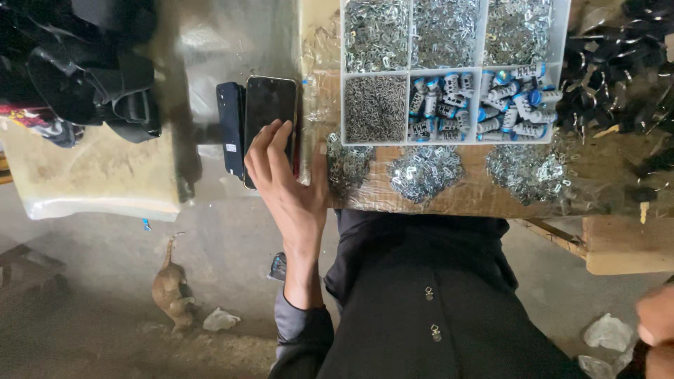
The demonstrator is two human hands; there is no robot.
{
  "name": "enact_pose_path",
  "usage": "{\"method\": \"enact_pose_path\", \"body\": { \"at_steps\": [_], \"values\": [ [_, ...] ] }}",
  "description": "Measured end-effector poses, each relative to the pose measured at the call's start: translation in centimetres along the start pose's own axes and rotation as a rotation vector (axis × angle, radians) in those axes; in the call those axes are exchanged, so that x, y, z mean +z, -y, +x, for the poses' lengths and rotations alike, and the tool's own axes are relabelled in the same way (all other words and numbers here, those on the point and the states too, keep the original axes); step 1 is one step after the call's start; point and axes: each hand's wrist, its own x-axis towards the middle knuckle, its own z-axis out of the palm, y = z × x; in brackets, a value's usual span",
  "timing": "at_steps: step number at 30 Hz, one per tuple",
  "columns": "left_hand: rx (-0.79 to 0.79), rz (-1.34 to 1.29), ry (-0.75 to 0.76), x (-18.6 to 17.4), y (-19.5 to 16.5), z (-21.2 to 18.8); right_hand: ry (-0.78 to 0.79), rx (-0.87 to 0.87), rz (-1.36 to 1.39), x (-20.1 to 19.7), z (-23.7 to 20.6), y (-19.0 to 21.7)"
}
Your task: The person assembles small lock cylinders by hand, inserting metal pins into the keyway and rotating the cylinder to seat them. The person repeatedly picks up new cylinders from a compartmentalized tray, inserts pins, and places the assembled units back into the tray.
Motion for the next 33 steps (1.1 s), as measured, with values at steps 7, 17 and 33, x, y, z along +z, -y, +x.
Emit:
{"method": "enact_pose_path", "body": {
  "at_steps": [7, 17, 33],
  "values": [
    [0.227, -0.194, 0.113, 2.1, -5.0, 1.7, 0.085, -0.043, 0.018, 1.0, 4.5, -2.8],
    [0.422, 0.043, 0.248, 7.4, -8.3, 4.6, 0.217, -0.109, 0.017, 1.8, 7.9, -4.5],
    [0.404, -0.007, 0.316, 6.7, -8.1, 4.5, 0.111, 0.053, 0.005, 1.2, 9.3, 1.2]
  ]
}}
